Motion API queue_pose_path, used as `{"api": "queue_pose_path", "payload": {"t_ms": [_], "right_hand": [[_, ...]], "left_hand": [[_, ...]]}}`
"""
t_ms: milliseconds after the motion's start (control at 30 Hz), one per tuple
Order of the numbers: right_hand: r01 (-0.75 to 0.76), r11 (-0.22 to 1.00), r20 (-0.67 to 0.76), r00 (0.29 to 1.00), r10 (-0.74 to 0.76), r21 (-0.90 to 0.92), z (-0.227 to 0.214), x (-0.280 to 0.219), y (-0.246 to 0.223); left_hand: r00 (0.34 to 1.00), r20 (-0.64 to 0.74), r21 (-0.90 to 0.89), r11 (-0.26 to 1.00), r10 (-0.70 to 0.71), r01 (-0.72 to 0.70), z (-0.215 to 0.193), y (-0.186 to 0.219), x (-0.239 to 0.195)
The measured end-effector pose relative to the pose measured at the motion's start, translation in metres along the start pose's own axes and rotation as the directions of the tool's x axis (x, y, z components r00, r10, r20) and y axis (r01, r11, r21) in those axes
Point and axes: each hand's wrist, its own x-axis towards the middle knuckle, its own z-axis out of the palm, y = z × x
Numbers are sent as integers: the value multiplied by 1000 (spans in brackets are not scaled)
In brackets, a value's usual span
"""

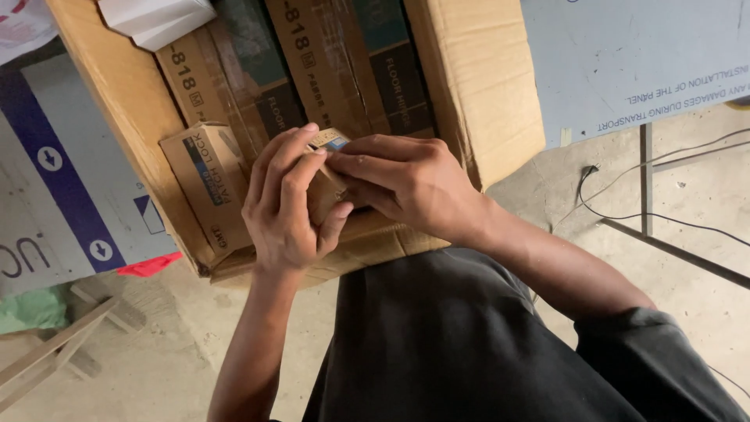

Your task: The person removes hardware components and instructional papers from small cardboard boxes and places the boxes and items into a larger cardboard container on the floor.

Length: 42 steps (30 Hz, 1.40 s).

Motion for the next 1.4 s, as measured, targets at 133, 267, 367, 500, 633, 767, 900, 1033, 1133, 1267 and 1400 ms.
{"api": "queue_pose_path", "payload": {"t_ms": [133, 267, 367, 500, 633, 767, 900, 1033, 1133, 1267, 1400], "right_hand": [[2, 999, -57, 998, -5, -45, 5, -4, -6], [12, 998, -32, 999, -14, -67, 8, -12, -3], [50, 995, -77, 995, -57, -88, 9, -13, -4], [36, 990, -149, 987, -56, -134, 15, -18, -3], [103, 986, -327, 934, -142, -132, 20, -3, -9], [119, 987, -336, 930, -149, -109, 16, 2, -10], [89, 995, -326, 940, -99, -46, 13, 2, -11], [73, 996, -302, 950, -85, -53, 9, 1, -12], [122, 990, -280, 950, -139, -77, 7, 1, -13], [185, 980, -315, 928, -200, -78, 5, -3, -8], [143, 986, -135, 979, -154, -85, 5, -24, 14]], "left_hand": [[998, -59, 12, 1000, 21, -20, 5, -1, -4], [997, -76, 7, 999, 34, -34, 5, -2, -4], [997, -45, 3, 998, 57, -57, 6, -1, -2], [995, -69, -12, 998, 66, -67, 6, -1, 2], [977, -165, 21, 991, 137, -136, 13, -18, 0], [972, -174, 26, 988, 157, -155, 16, -21, -1], [981, -151, 33, 992, 125, -122, 16, -16, 2], [980, -179, 14, 996, 85, -84, 18, -12, -1], [980, -185, 27, 998, 68, -64, 17, -13, -1], [984, -170, 15, 998, 56, -55, 11, -5, 3], [954, 270, 271, 961, -130, 54, -10, 16, 5]]}}
